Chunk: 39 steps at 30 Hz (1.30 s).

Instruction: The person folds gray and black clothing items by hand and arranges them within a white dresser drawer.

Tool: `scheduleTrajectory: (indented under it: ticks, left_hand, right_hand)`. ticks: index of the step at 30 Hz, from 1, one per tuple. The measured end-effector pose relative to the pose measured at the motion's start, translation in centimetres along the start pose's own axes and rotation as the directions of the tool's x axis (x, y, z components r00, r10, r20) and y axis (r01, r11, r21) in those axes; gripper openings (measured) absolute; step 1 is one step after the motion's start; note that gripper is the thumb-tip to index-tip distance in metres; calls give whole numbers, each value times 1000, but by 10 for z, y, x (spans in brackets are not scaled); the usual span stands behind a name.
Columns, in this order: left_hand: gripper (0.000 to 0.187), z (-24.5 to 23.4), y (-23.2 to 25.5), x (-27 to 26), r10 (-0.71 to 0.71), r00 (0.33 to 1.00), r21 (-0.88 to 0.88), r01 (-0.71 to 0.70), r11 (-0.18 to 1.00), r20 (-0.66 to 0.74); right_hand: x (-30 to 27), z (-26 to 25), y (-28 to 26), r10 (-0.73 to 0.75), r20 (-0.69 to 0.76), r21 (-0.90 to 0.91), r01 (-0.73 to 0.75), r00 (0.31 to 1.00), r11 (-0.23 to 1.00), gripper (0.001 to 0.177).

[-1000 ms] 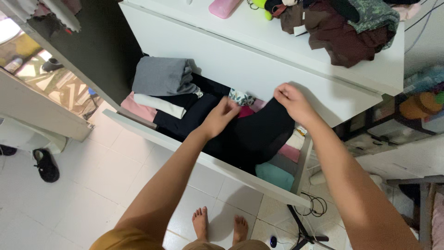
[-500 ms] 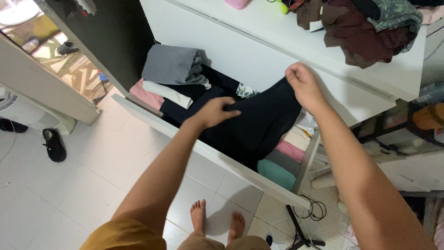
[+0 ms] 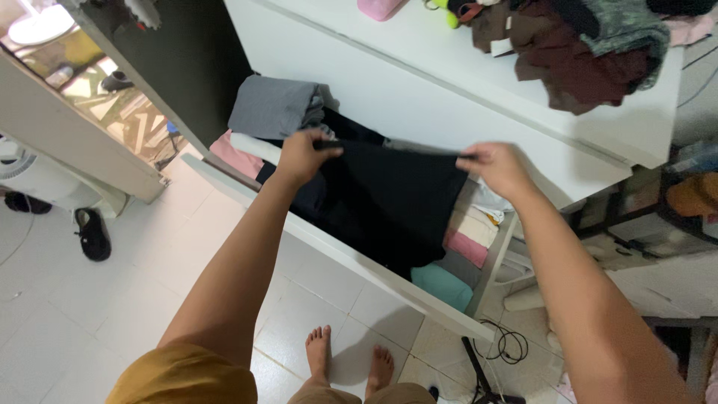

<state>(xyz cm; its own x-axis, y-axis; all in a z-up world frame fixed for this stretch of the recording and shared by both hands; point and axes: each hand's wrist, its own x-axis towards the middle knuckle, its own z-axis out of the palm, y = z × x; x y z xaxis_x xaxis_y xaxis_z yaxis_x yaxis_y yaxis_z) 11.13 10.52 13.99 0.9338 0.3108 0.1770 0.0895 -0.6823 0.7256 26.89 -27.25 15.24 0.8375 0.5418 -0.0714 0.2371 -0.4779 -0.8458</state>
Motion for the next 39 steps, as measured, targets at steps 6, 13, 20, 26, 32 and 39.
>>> scheduleTrajectory:
  ticks: [6,13,20,26,32,39]
  left_hand:
    - [24,-14,76,63,166,930,-481,-316,817,-329]
    - [28,-46,146,55,312,925,-852,-334,404,-215]
    - [24,-27,72,0,-49,812,-670,512,537,581]
    - [46,77,-48,-127,95,30,-97,521,848,995]
    - [49,89,-52,-201,-28,-228,197,766,612,973]
    - [72,101,-66,-163,-141,199,-78,802,592,970]
  right_hand:
    - [-9,-36,-49,-357,-562,-125,349,747,929,11]
    - [-12,-65,-73,-427,-716,167,729,552,664,17]
    - [-20,-56,8,162,-71,296,-134,984,946,30]
    - [-107,34,125,383,766,-169,-413,516,895,62]
    - [-155,64,193,417,909,-347,-599,-24,722,46]
    - [-134,59,164,389,816,9,-682,428,731,49]
